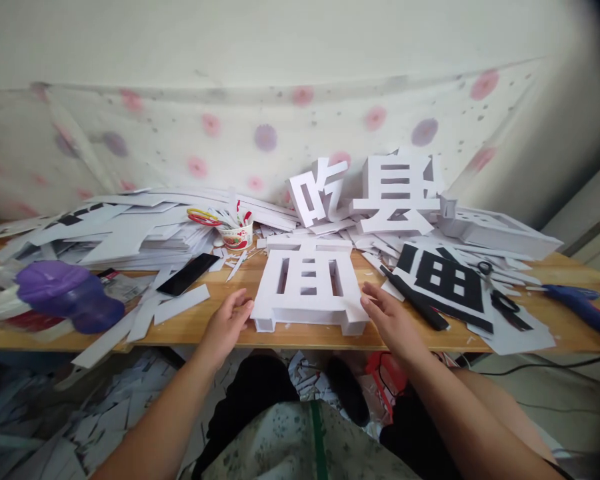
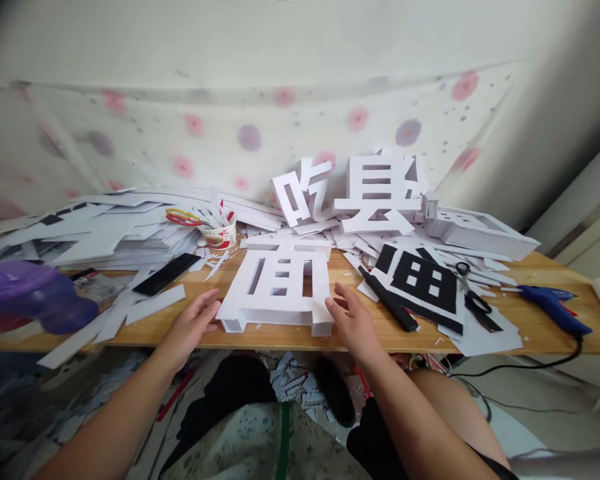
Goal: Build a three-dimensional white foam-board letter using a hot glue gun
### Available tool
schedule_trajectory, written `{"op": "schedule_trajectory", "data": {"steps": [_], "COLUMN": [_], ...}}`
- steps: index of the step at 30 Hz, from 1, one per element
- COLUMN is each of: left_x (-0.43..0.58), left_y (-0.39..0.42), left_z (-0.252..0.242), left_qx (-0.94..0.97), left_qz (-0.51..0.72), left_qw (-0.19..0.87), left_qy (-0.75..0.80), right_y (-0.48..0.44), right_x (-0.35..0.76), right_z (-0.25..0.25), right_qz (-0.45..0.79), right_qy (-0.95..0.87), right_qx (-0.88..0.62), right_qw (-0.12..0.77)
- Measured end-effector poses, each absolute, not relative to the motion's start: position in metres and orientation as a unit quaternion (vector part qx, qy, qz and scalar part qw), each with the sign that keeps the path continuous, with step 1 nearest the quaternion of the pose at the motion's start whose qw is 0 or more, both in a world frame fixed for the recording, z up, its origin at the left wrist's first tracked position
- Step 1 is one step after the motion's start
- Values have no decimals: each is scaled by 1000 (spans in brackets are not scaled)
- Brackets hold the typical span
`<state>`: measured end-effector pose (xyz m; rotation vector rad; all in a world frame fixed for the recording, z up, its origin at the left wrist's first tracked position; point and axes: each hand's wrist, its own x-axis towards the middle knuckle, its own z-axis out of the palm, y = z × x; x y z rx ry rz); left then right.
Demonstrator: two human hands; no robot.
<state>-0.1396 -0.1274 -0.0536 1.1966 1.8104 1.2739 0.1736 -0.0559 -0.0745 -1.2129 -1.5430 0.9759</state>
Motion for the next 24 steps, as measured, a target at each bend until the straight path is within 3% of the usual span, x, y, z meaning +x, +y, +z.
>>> {"op": "schedule_trajectory", "data": {"steps": [5,12,24], "left_x": [-121,-96,-85], "left_y": [-120,-126,-121], "left_z": [-51,-62,-68], "left_qx": [510,511,493], "left_qz": [478,386,339], "left_qw": [326,115,39], "left_qy": [636,759,801], "right_y": [-52,-57,-58], "right_x": [169,165,167], "right_z": [-71,-68,-67], "right_qz": [406,402,387], "right_qy": [-646,-662,-685], "right_qx": [-470,-466,-460], "right_qw": [444,428,411]}}
